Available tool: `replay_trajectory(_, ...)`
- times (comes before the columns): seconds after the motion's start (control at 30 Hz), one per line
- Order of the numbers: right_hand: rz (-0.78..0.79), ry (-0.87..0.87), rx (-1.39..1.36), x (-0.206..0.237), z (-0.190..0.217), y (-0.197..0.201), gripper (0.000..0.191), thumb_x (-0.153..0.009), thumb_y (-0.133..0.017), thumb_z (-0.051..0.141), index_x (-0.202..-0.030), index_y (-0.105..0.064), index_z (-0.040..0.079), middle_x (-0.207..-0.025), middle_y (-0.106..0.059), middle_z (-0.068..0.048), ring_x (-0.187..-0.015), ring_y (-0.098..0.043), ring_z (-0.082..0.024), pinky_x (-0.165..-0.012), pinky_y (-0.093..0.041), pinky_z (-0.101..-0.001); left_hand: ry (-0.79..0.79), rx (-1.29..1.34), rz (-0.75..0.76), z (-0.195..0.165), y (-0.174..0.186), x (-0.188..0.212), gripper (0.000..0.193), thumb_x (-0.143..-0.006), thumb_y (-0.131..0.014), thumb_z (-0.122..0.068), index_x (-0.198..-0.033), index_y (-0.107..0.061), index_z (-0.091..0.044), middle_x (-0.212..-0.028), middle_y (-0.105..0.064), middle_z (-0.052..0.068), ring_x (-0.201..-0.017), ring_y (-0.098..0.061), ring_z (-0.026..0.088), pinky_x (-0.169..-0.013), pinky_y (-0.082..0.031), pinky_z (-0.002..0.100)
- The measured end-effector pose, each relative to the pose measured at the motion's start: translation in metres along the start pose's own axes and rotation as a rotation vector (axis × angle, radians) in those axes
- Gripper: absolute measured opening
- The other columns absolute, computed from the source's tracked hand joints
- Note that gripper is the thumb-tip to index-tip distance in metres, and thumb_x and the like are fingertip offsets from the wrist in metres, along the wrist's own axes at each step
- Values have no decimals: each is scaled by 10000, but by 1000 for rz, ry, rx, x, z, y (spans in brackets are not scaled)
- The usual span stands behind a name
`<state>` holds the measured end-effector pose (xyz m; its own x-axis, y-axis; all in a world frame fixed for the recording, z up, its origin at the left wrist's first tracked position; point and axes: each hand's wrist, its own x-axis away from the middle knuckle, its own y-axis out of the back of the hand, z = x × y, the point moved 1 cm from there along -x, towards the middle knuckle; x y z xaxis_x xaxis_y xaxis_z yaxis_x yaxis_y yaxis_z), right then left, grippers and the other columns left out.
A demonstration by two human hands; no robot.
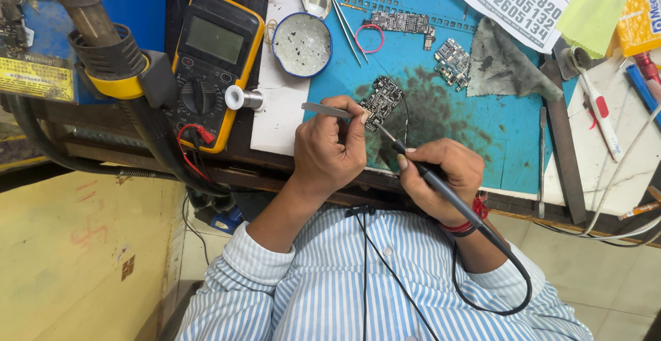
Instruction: The person uses a soldering iron and tweezers to solder components on a small circuit board. They repeatedly apply solder to different points on the board while holding it steady with tweezers.
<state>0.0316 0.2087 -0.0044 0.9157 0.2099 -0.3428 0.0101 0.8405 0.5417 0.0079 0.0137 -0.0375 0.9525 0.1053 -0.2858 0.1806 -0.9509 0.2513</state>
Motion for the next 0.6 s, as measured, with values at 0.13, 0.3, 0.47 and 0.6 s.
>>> replay_trajectory(0.13, 4, 6, 7, 0, 0, 0, 172, -818, -795, -29, -939, -680, 13, -834, -700, -89, -687, -664, -160, -633, -497, -273, 4, 11, 3, 0, 0, 0, 112, -1017, -687, -63, -1042, -578, -53, -797, -656, 25, -552, -605, 101, -513, -455, 275)
replay_trajectory(0.3, 0, -9, 15, -3, 3, -1, 163, -821, -795, -28, -939, -690, 11, -833, -699, -80, -686, -666, -152, -631, -494, -270, 12, 24, 7, -1, 1, 0, 109, -1014, -680, -57, -1047, -576, -54, -808, -670, 29, -554, -619, 96, -509, -459, 269)
replay_trajectory(0.47, -2, 2, 10, 2, -3, 0, 150, -828, -792, -20, -928, -686, 12, -836, -695, -78, -684, -658, -151, -631, -488, -267, 25, 5, 7, 0, 1, -1, 118, -1005, -692, -55, -1043, -580, -50, -767, -658, 29, -533, -606, 105, -502, -448, 277)
replay_trajectory(0.6, -35, -109, -93, 14, -15, 3, 94, -894, -732, -1, -970, -679, 14, -821, -692, -59, -662, -627, -103, -607, -468, -243, 19, 35, 9, 1, 0, -3, 117, -1010, -683, -55, -1050, -573, -49, -796, -668, 34, -554, -632, 104, -513, -470, 273)
